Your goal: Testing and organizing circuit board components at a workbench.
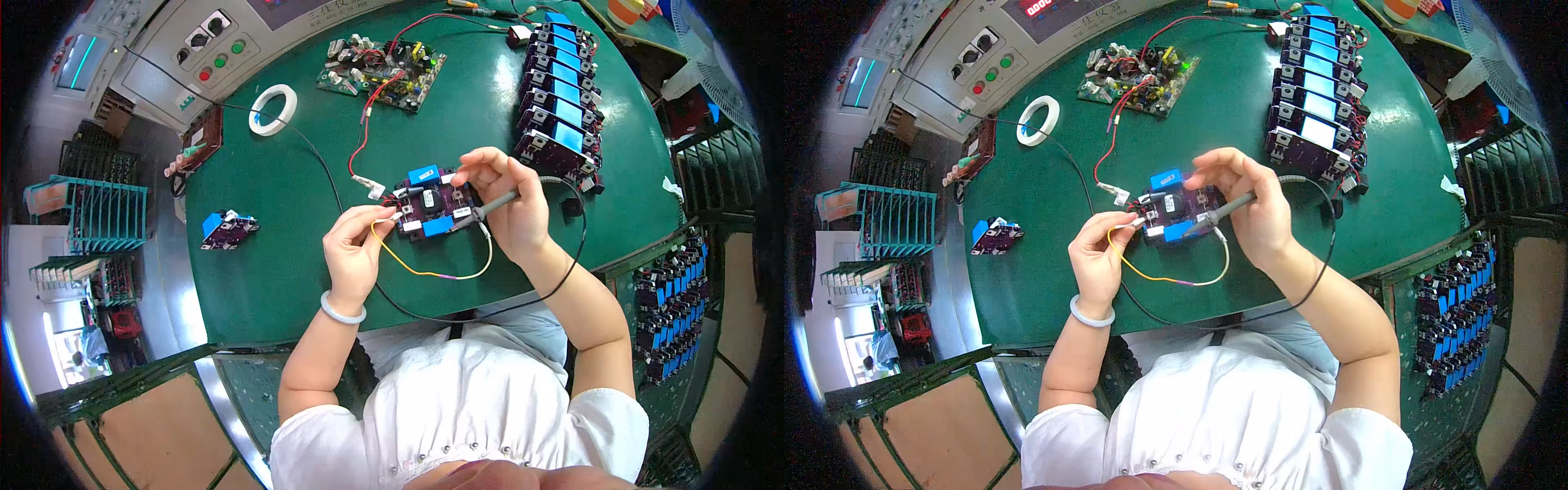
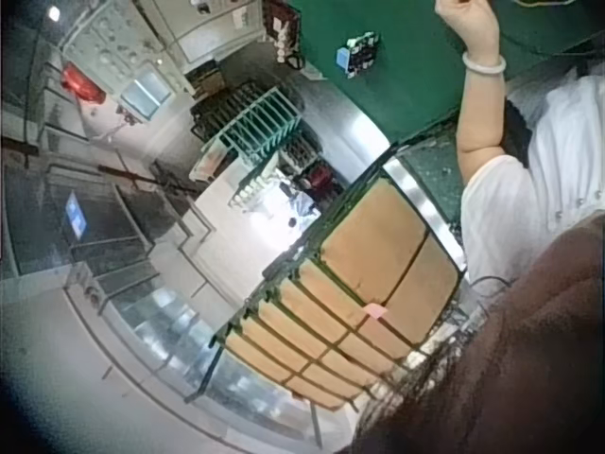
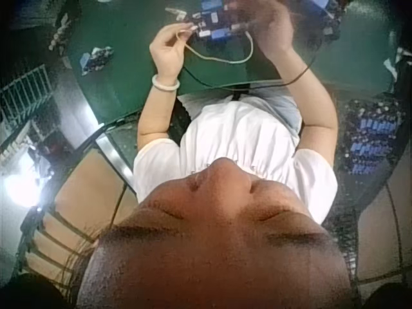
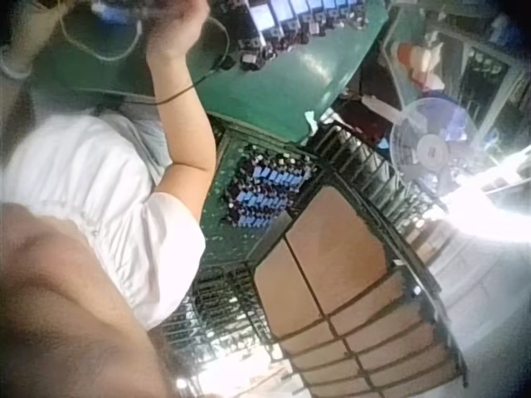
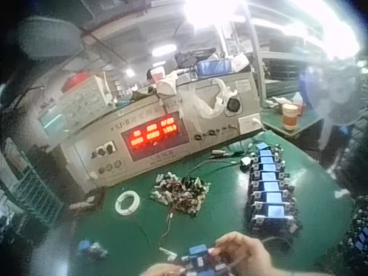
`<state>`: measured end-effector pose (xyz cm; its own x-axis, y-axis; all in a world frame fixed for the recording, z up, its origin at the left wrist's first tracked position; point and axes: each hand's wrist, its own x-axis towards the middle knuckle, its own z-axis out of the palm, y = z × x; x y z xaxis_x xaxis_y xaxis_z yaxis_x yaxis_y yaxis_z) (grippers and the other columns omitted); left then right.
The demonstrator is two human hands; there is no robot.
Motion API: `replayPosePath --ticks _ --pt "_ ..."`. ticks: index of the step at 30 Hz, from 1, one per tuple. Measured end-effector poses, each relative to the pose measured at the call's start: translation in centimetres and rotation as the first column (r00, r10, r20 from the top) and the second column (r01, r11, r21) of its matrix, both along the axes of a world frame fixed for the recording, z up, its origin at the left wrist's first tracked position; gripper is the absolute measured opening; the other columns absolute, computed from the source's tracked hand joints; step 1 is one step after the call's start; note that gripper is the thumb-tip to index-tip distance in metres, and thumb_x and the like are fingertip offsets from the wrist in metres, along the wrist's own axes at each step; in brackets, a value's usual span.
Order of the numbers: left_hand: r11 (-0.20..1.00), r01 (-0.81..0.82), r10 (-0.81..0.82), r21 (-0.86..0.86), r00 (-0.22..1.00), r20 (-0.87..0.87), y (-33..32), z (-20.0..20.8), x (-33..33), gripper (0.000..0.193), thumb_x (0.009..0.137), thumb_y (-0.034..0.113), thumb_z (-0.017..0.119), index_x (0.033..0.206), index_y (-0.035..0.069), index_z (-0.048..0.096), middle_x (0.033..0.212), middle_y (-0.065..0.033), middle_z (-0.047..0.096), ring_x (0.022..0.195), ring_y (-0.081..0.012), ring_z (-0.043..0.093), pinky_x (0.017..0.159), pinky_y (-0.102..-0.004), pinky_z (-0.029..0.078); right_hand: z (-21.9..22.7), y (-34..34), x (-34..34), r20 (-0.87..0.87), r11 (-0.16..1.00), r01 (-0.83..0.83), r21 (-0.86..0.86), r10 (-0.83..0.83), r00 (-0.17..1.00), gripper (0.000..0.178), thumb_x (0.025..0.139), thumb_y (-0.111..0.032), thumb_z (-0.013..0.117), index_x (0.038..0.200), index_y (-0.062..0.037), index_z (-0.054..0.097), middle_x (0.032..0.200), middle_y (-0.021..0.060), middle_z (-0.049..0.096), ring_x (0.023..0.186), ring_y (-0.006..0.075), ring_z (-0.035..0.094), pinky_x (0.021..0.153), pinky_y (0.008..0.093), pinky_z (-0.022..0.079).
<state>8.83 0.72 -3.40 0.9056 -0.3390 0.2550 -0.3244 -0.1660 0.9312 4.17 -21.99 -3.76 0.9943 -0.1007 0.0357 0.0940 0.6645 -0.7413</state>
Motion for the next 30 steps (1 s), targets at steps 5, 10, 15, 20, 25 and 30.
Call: replayPosePath --ticks 5,10,15,20,25,30 --pt "0.997 -0.026 0.017 0.073 0.991 0.134 -1.0 0.9 -0.1 0.028 0.079 -0.02 0.061 0.096 -0.001 0.073 0.094 -0.0118 0.068 0.083 -0.0162 0.066 0.073 -0.025 0.057 0.0 -1.5 -0.1 0.046 0.993 0.031 -0.11 -0.026 0.999 0.053 0.098 -0.044 0.029 0.113 -0.0018 0.057 0.097 0.0103 0.064 0.102 0.0192 0.057 0.097 0.0342 0.037" --pt "0.993 -0.003 -0.021 0.122 0.981 0.191 -1.3 0.9 -0.3 0.026 0.08 -0.021 0.058 0.094 -0.003 0.071 0.093 -0.0105 0.064 0.082 -0.0176 0.067 0.071 -0.0259 0.06 0.0 -1.9 -0.2 0.0 0.96 0.125 -0.249 -0.129 0.992 0.056 0.098 -0.048 0.029 0.104 -0.0007 0.058 0.09 0.0065 0.055 0.083 0.0148 0.052 0.089 0.0277 0.038" --pt "0.986 -0.04 0.002 0.164 0.974 0.225 -1.5 1.0 -0.3 0.023 0.08 -0.019 0.061 0.094 -0.003 0.071 0.092 -0.0092 0.062 0.081 -0.0166 0.065 0.069 -0.0258 0.056 0.3 -3.3 -1.0 -0.068 0.864 0.022 -0.503 -0.065 0.996 0.072 0.098 -0.06 0.021 0.092 -0.0015 0.062 0.063 -0.0014 0.051 0.066 0.0087 0.049 0.068 0.0227 0.038" --pt "0.97 -0.069 -0.006 0.234 0.952 0.307 -1.4 1.4 -0.2 0.015 0.081 -0.009 0.069 0.093 -0.001 0.072 0.091 -0.0084 0.063 0.08 -0.0157 0.063 0.065 -0.026 0.051 1.1 -2.6 -0.7 -0.054 0.824 0.103 -0.558 -0.161 0.986 0.046 0.1 -0.043 0.046 0.082 -0.0028 0.06 0.067 0.0022 0.059 0.06 0.0072 0.054 0.056 0.021 0.041" --pt "0.99 -0.003 -0.021 0.144 0.986 0.163 -1.0 0.5 0.1 0.013 0.081 -0.002 0.073 0.094 0.001 0.072 0.099 -0.0074 0.058 0.08 -0.0126 0.06 0.066 -0.0224 0.05 0.5 -1.9 -0.4 -0.066 0.727 0.086 -0.681 -0.179 0.982 0.022 0.09 -0.008 0.068 0.077 -0.0032 0.051 0.07 0.0038 0.062 0.058 0.0051 0.057 0.052 0.0199 0.045" --pt "0.984 -0.024 -0.007 0.177 0.986 0.168 -0.7 0.7 0.1 0.015 0.082 -0.001 0.073 0.097 0.002 0.073 0.099 -0.0061 0.053 0.08 -0.0114 0.059 0.066 -0.0219 0.052 0.2 -1.6 0.0 -0.006 0.606 0.119 -0.786 -0.2 0.98 0.025 0.091 -0.013 0.068 0.076 -0.0019 0.051 0.064 0.0055 0.064 0.056 0.0063 0.058 0.049 0.0213 0.043"
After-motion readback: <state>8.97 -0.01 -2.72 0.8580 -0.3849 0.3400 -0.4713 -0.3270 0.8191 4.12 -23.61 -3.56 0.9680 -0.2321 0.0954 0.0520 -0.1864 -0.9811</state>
